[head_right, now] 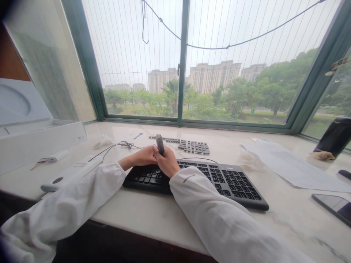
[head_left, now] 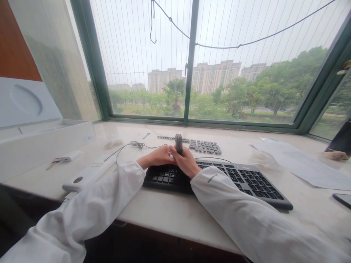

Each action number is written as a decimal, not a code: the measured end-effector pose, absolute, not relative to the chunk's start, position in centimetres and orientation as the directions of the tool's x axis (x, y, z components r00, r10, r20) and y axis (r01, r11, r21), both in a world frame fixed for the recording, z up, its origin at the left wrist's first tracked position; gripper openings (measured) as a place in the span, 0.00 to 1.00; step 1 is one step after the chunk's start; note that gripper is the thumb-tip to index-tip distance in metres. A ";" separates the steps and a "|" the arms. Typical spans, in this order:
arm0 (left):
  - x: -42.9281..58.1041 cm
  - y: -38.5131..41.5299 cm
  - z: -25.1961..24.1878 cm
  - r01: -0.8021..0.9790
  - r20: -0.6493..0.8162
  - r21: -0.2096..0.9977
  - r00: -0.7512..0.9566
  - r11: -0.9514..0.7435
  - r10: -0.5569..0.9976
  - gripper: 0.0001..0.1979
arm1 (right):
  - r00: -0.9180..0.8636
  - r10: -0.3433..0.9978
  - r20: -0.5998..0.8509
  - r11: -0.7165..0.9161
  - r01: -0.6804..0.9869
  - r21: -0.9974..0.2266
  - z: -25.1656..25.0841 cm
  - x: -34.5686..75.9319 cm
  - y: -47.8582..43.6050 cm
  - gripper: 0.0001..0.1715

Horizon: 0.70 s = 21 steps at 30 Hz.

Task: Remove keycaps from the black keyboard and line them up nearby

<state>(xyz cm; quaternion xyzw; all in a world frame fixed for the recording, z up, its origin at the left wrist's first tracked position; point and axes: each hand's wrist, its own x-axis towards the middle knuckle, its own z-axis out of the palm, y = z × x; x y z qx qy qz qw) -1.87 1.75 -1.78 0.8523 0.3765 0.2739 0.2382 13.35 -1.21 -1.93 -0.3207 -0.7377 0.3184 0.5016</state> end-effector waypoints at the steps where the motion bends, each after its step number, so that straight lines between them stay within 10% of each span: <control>1: -1.9 1.8 -1.8 0.512 0.289 0.606 0.571 -0.609 0.768 0.15 | -0.301 0.779 0.550 0.612 0.177 -0.771 -1.9 13.3 -1.2 0.21; 21: -1.9 1.8 -2.1 0.525 0.308 0.596 0.549 -0.607 0.777 0.11 | -0.331 0.723 0.607 0.690 0.384 -0.613 -2.3 13.3 -1.4 0.18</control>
